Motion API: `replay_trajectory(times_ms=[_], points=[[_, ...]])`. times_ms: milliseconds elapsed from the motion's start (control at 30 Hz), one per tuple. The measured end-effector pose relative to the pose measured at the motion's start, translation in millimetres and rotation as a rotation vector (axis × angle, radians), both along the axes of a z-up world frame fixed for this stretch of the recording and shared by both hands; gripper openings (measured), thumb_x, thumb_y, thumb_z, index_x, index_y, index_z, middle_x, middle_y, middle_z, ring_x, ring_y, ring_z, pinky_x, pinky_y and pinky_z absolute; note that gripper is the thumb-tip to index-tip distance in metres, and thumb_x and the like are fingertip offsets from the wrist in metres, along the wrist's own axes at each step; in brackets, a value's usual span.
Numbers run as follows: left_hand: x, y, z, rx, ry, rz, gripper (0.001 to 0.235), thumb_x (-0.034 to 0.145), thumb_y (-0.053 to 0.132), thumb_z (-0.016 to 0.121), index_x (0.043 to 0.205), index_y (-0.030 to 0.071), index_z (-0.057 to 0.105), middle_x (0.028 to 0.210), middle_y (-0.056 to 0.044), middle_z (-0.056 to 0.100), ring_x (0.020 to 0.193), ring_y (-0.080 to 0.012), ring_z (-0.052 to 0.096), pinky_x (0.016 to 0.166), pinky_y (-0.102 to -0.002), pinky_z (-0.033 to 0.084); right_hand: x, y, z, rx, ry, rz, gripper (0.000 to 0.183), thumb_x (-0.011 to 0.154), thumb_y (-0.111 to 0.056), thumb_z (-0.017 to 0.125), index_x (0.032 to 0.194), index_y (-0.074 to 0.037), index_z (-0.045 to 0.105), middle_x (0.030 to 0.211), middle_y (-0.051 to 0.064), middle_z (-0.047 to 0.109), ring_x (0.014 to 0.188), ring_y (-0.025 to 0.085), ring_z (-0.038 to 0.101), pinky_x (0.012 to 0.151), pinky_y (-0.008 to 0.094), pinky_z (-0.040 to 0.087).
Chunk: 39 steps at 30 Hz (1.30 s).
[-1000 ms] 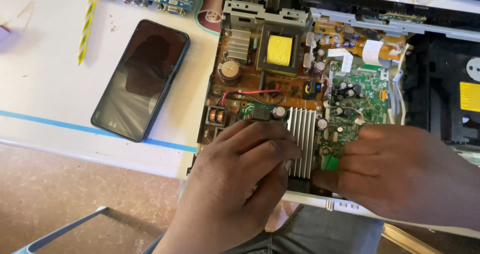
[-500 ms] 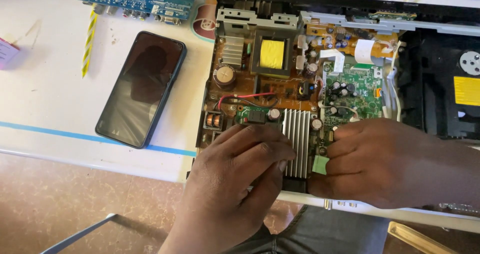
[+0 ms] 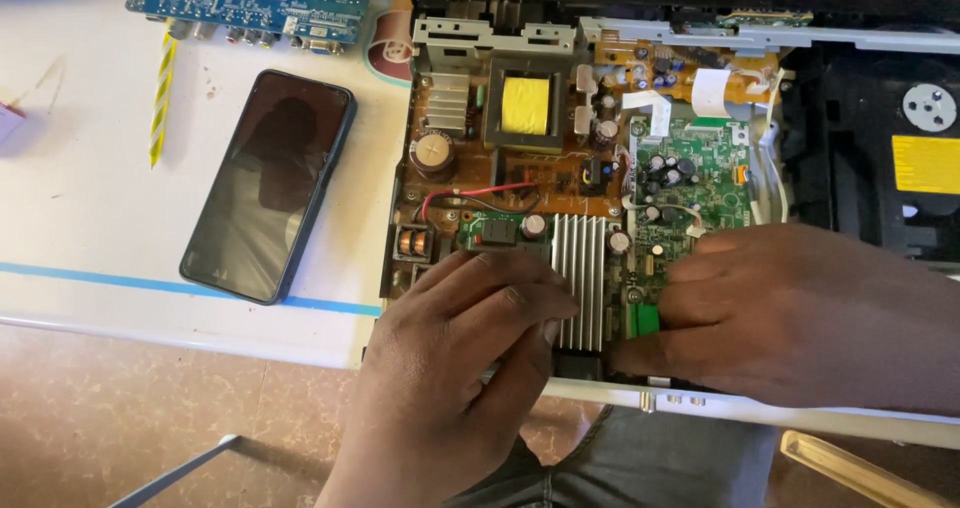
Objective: The person works on an open electronics chassis, repeatedly handling a small green circuit board and a metal heatsink. They connect and disconnect wires, adjust components, and reposition the board and heatsink multiple times without completing a final assembly.
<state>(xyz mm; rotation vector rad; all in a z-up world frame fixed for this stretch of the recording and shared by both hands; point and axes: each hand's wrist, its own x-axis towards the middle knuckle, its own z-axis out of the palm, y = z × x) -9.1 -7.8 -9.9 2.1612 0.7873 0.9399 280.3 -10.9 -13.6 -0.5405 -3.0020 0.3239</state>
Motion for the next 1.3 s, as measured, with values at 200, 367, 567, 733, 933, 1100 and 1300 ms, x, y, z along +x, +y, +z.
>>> replay_trajectory(times_ms=[200, 367, 567, 733, 933, 1100, 1300], points=[[-0.6, 0.5, 0.3, -0.015, -0.027, 0.016, 0.020, 0.103, 0.007, 0.055, 0.111, 0.006, 0.073, 0.112, -0.010, 0.075, 0.105, -0.0299, 0.075, 0.092, -0.041, 0.058, 10.4, -9.2, -12.0, -0.099, 0.029, -0.115, 0.037, 0.105, -0.028, 0.062, 0.138, -0.026, 0.077, 0.087, -0.006, 0.071, 0.069, 0.021, 0.067, 0.062, 0.043, 0.056], [-1.0, 0.5, 0.7, -0.034, -0.084, -0.007, 0.017, 0.105, 0.003, 0.055, 0.109, 0.002, 0.071, 0.108, -0.010, 0.074, 0.105, -0.0306, 0.075, 0.091, -0.042, 0.059, 1.3, -3.7, -13.6, -0.126, -0.033, -0.150, 0.036, 0.105, -0.028, 0.062, 0.136, -0.032, 0.080, 0.076, -0.007, 0.075, 0.060, 0.022, 0.068, 0.051, 0.045, 0.055], [-1.9, 2.3, -1.0, 0.004, -0.067, -0.008, 0.017, 0.104, 0.003, 0.055, 0.111, 0.005, 0.070, 0.115, -0.009, 0.074, 0.101, -0.0297, 0.075, 0.092, -0.042, 0.058, -17.4, 1.2, -3.7, -0.093, 0.094, -0.121, 0.015, 0.100, -0.023, 0.074, 0.112, -0.024, 0.083, 0.077, -0.002, 0.076, 0.054, 0.023, 0.067, 0.039, 0.044, 0.051], [-0.8, 3.4, 4.2, -0.042, -0.034, -0.014, 0.017, 0.103, 0.005, 0.056, 0.110, 0.005, 0.072, 0.111, -0.008, 0.076, 0.105, -0.0280, 0.077, 0.092, -0.041, 0.060, -3.3, -9.2, -27.2, -0.084, -0.036, -0.135, 0.016, 0.109, -0.025, 0.062, 0.111, -0.022, 0.078, 0.068, -0.002, 0.068, 0.062, 0.025, 0.065, 0.053, 0.044, 0.050], [0.3, 3.3, -2.5, 0.013, 0.009, 0.001, 0.019, 0.101, 0.007, 0.056, 0.112, 0.007, 0.072, 0.113, -0.008, 0.076, 0.101, -0.0282, 0.076, 0.089, -0.041, 0.057, -4.9, -10.5, -24.3, -0.059, -0.126, -0.187, 0.022, 0.110, -0.027, 0.058, 0.119, -0.023, 0.077, 0.061, -0.003, 0.067, 0.057, 0.027, 0.064, 0.049, 0.046, 0.048], [0.4, 2.9, -1.0, 0.003, -0.011, -0.014, 0.018, 0.103, 0.005, 0.055, 0.110, 0.004, 0.071, 0.111, -0.010, 0.075, 0.100, -0.0295, 0.074, 0.088, -0.041, 0.057, -2.9, -9.2, -29.3, -0.081, -0.011, -0.195, 0.032, 0.107, -0.028, 0.059, 0.131, -0.022, 0.079, 0.065, -0.004, 0.073, 0.058, 0.026, 0.067, 0.054, 0.046, 0.051], [1.0, 3.3, -0.9, -0.001, 0.004, -0.013, 0.018, 0.102, 0.006, 0.055, 0.110, 0.006, 0.072, 0.109, -0.008, 0.075, 0.098, -0.0281, 0.074, 0.086, -0.041, 0.057, -13.0, -6.6, -17.8, 0.018, 0.213, -0.187, 0.026, 0.107, -0.026, 0.071, 0.082, -0.019, 0.075, 0.058, 0.001, 0.058, 0.048, 0.023, 0.053, 0.046, 0.042, 0.044]])
